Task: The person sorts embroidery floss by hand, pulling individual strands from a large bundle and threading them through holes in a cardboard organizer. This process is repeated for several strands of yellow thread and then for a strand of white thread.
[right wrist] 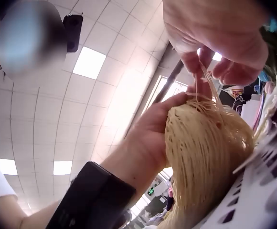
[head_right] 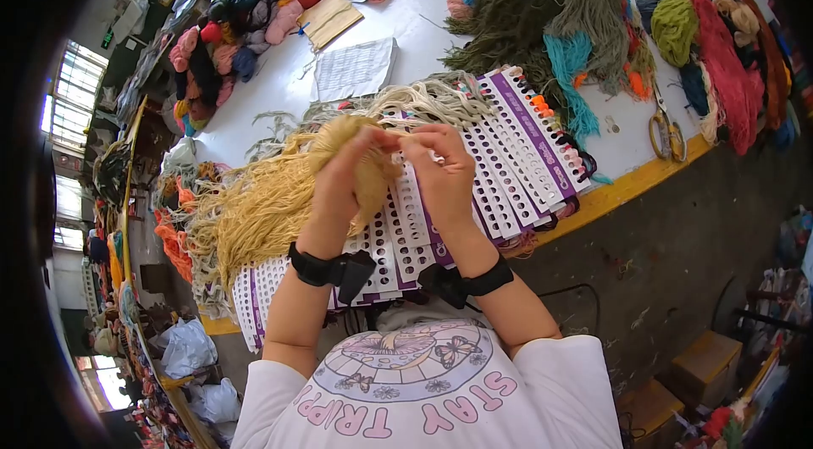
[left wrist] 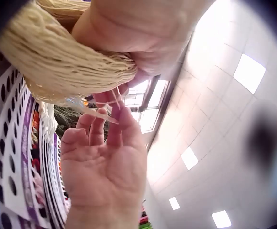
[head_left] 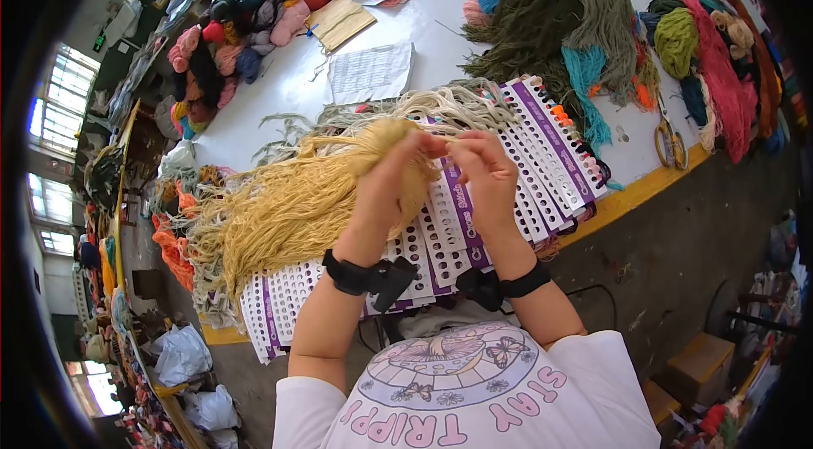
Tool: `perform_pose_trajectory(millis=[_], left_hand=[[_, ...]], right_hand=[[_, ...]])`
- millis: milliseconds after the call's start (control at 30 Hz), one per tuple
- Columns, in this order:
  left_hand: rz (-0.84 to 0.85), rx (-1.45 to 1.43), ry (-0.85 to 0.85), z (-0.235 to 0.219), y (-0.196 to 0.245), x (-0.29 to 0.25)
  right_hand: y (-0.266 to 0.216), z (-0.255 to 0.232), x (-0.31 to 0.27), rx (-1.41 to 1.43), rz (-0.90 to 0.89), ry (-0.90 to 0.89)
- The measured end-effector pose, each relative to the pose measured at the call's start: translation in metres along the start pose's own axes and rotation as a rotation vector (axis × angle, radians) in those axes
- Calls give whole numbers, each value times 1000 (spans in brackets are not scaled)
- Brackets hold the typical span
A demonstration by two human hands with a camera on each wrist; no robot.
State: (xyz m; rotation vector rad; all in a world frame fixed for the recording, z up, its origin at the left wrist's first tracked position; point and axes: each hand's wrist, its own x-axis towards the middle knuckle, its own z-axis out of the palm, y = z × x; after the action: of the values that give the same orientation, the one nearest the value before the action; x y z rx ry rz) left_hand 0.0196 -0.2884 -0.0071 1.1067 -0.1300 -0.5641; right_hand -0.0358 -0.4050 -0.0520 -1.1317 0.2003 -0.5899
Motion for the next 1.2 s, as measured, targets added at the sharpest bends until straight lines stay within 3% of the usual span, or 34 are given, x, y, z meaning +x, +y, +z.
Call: perform_pose_trajectory(millis=[33, 100, 133, 167, 200, 233, 267, 300, 333, 367, 400, 433, 467, 500, 533, 567, 600, 667, 767, 867, 900, 933, 1000, 1033, 1133, 1200], left_hand=[[-24, -126, 8, -4, 5, 1], [142, -146, -116, -29, 28, 10], [9, -515, -247, -53, 45, 7], [138, -492, -146, -84, 64, 4], [229, -711, -123, -102, 83, -3], [329, -664, -94, -102, 103, -16], [360, -697, -183, -101, 111, -18], [388, -730, -265, -101, 115, -21], [414, -765, -342, -101, 113, -23], [383, -677, -423, -98, 102, -11], [327, -540, -40, -69, 81, -8], [217, -440, 103, -34, 62, -5], [93, -350, 229, 2, 43, -3], [-172, -240, 106, 9, 28, 16], [-342, 19, 137, 25, 12, 27], [-441, -123, 22, 21, -17, 39], [-460, -51, 16, 26, -31, 45], [-511, 47, 12, 29, -52, 54], [-491, 67, -4, 22, -64, 62], [-449, 222, 126, 29, -60, 58], [-417, 265, 176, 32, -61, 56], [-386, 310, 225, 33, -62, 54], [-114, 594, 191, 25, -74, 54], [26, 732, 172, 22, -78, 54], [-285, 598, 182, 30, -66, 53], [-308, 608, 139, 29, -68, 62]], right_hand=[[-10, -2, 1, 279, 138, 61], [-34, -24, 8, 762, 442, 106], [-21, -67, 19, 998, 412, -14], [-17, -127, 29, 909, 302, 9], [-46, -174, 39, 798, 123, 71], [-74, -248, 47, 790, -26, 238], [-122, -290, 49, 635, -131, 685], [-132, -370, 46, 621, -484, 500], [-166, -339, 50, 403, -573, 867], [-169, -312, 61, 287, -470, 682], [-163, -280, 74, 176, -368, 500], [-143, -225, 83, -7, -208, 565], [-110, -189, 83, -36, -20, 362], [-66, -177, 87, 190, 103, -64], [-61, -126, 75, -127, 179, -289], [-43, -106, 70, -132, 242, -497], [-39, -105, 74, -18, 306, -445], [-13, -88, 67, 240, 646, -646], [-5, -87, 66, 95, 623, -675], [-5, -78, 64, -396, 411, -530], [-15, -74, 63, -693, 291, -491], [-10, -75, 63, -767, 205, -479], [4, -81, 65, -913, 32, -447], [8, -83, 64, -884, 32, -403], [12, -85, 66, -838, 27, -304], [13, -84, 65, -868, 31, -285]])
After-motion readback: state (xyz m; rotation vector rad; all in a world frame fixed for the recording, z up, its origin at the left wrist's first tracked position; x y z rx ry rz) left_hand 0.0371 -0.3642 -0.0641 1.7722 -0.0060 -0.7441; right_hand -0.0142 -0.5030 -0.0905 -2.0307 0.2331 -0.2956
